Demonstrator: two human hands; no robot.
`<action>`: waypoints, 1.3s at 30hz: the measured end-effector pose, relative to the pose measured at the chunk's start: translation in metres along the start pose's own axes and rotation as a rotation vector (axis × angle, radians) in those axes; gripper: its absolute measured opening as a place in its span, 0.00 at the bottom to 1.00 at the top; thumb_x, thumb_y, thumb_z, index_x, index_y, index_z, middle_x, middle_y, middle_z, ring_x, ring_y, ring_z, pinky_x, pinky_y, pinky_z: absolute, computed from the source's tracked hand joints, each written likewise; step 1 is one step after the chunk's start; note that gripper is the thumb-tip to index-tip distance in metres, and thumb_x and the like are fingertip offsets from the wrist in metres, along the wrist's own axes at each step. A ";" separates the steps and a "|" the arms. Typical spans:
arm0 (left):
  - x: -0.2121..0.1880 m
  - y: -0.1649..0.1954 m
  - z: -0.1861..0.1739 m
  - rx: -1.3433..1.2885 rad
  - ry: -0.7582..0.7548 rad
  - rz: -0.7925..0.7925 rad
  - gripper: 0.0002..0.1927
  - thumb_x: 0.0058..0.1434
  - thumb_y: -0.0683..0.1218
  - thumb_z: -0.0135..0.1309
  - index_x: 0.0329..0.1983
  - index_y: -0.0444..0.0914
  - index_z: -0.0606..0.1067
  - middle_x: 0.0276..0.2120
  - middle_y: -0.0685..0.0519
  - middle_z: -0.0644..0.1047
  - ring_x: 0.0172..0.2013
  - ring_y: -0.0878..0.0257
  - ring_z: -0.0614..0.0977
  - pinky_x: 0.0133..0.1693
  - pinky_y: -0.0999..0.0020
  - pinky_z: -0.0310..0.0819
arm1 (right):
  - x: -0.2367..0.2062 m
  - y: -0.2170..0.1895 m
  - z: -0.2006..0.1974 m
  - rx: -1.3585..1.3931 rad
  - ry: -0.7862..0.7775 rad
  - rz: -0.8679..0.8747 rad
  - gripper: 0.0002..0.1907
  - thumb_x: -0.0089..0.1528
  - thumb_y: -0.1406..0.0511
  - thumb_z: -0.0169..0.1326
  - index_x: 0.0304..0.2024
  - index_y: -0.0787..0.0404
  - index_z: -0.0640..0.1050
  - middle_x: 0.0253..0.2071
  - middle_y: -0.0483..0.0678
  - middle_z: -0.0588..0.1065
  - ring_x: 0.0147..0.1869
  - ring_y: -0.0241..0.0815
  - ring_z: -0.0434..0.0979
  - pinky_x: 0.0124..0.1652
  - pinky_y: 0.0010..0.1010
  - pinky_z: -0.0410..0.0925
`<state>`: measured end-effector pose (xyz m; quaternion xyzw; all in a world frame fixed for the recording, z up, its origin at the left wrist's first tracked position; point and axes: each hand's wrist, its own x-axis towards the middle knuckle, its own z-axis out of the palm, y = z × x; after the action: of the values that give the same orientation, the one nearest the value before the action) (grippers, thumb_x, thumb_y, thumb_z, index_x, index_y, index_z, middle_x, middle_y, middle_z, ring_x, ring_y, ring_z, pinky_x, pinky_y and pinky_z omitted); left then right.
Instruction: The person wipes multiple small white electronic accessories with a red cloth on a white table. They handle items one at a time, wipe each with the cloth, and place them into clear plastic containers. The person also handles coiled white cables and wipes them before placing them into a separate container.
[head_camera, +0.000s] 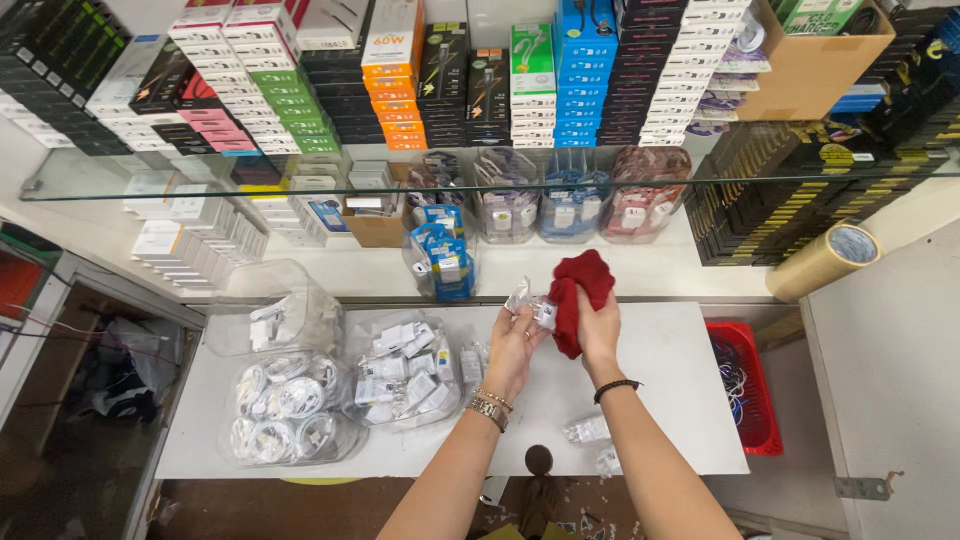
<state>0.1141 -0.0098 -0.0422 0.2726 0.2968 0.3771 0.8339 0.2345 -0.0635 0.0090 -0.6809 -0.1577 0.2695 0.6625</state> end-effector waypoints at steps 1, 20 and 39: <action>-0.004 0.006 0.000 0.002 0.029 -0.020 0.12 0.69 0.45 0.45 0.55 0.42 0.68 0.48 0.54 0.78 0.46 0.64 0.82 0.50 0.67 0.79 | -0.002 -0.001 0.001 0.104 0.013 0.081 0.24 0.64 0.60 0.56 0.61 0.62 0.73 0.54 0.50 0.78 0.54 0.44 0.78 0.51 0.36 0.72; -0.039 0.113 0.025 0.373 -0.390 0.094 0.11 0.73 0.46 0.41 0.55 0.38 0.65 0.54 0.39 0.80 0.52 0.58 0.82 0.53 0.63 0.77 | -0.059 -0.006 0.009 0.832 -0.575 0.683 0.20 0.68 0.55 0.46 0.58 0.56 0.73 0.53 0.49 0.76 0.52 0.46 0.79 0.47 0.34 0.76; -0.015 0.109 -0.021 0.331 -0.083 -0.016 0.10 0.71 0.47 0.46 0.46 0.36 0.64 0.43 0.41 0.83 0.37 0.54 0.87 0.39 0.60 0.83 | -0.053 -0.004 -0.012 -0.815 -0.304 0.102 0.28 0.61 0.54 0.58 0.60 0.62 0.75 0.48 0.50 0.80 0.48 0.41 0.79 0.46 0.32 0.71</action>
<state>0.0402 0.0450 0.0215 0.4191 0.3223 0.3047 0.7923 0.1990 -0.1037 0.0208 -0.8461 -0.3131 0.3147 0.2950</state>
